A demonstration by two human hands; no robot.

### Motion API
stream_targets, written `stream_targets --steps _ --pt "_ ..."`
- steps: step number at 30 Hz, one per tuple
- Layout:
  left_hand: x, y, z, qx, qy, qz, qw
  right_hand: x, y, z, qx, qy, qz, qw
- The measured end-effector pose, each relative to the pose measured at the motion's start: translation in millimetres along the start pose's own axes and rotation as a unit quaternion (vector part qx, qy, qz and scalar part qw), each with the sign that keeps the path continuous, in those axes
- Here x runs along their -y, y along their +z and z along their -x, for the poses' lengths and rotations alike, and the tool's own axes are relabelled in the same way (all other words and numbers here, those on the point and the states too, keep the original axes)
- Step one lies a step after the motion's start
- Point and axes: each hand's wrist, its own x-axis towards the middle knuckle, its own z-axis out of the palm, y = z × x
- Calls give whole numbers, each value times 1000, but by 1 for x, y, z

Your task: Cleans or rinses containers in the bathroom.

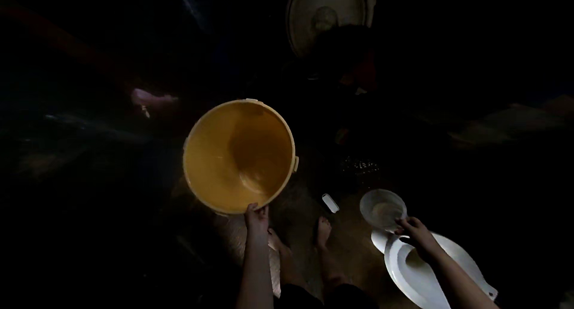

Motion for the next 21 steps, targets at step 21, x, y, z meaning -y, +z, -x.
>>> stream_targets --steps 21 --pt "33 42 -69 154 38 -64 985 -25 10 -64 53 51 89 993"
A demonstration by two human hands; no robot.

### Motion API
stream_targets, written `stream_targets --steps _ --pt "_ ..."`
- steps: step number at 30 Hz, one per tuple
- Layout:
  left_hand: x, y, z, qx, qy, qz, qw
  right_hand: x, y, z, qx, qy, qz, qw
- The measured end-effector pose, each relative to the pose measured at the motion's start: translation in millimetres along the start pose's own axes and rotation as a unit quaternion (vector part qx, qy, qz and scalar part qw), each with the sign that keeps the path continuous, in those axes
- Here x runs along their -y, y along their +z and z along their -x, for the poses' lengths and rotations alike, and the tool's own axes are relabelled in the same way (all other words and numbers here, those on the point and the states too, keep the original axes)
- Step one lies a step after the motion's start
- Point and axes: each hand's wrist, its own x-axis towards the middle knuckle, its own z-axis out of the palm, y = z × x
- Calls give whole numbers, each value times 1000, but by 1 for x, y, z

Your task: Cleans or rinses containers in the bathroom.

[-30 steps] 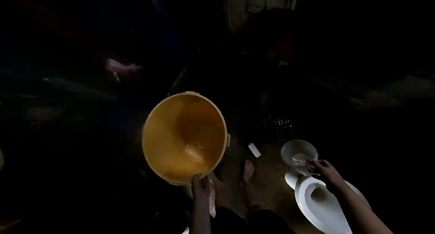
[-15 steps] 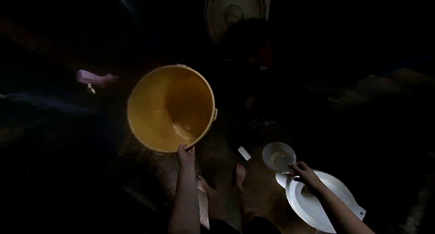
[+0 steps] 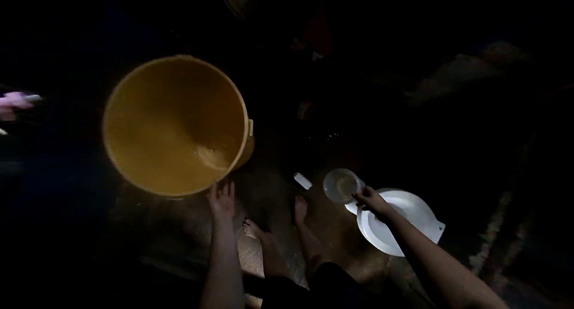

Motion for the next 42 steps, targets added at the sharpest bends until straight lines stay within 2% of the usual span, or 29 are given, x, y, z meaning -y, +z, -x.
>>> stream_targets --steps 2,4,7,10,12,14,16,17,18,20,21,23,25,27,29,31,33,35,38,40,42 --pt "18 -18 7 70 -21 -68 995 -6 -1 -15 2 3 14 1000" --pt "41 -35 10 101 -73 -207 970 -16 -2 -34 -11 1 42 999" --pt "81 -59 10 96 -136 -444 881 -20 -6 -71 -55 10 63 996" --pt "121 -98 17 117 -162 -571 796 -21 -14 -108 -134 39 91 986" --pt "146 -109 19 161 -154 -636 739 -13 -26 -129 -196 65 130 970" --pt "166 -100 16 242 -137 -696 662 -11 -43 -145 -263 80 174 946" --pt "186 -77 16 329 -79 -749 570 -22 -68 -162 -318 84 199 923" --pt "193 -50 18 347 -95 -790 497 -31 -82 -168 -342 87 216 910" --pt "204 -13 14 359 -168 -827 398 -38 -97 -172 -362 93 240 896" --pt "271 -10 -32 414 -23 -820 394 -57 -124 -181 -398 94 285 867" --pt "301 -4 -57 454 12 -807 378 -64 -133 -183 -410 90 299 857" --pt "360 11 -102 506 57 -802 312 -73 -141 -188 -413 75 316 851" --pt "418 16 -141 522 112 -799 276 -74 -132 -197 -392 49 311 864" --pt "449 17 -167 535 157 -789 259 -77 -107 -213 -366 5 252 896" --pt "467 11 -185 538 189 -779 260 -77 -68 -233 -334 -40 129 933" --pt "470 8 -198 524 182 -796 243 -62 -18 -253 -283 -60 -38 956" --pt "457 -1 -202 490 173 -816 255 -37 42 -268 -214 -58 -140 965" --pt "434 -18 -200 428 161 -822 340 -9 104 -278 -133 -53 -200 969" --pt "367 -54 -190 303 62 -821 480 26 190 -287 -32 -52 -216 974" --pt "313 -82 -178 230 -2 -803 550 47 233 -295 22 -58 -238 969" --pt "266 -116 -167 167 -58 -783 597 64 267 -300 49 -44 -294 954"
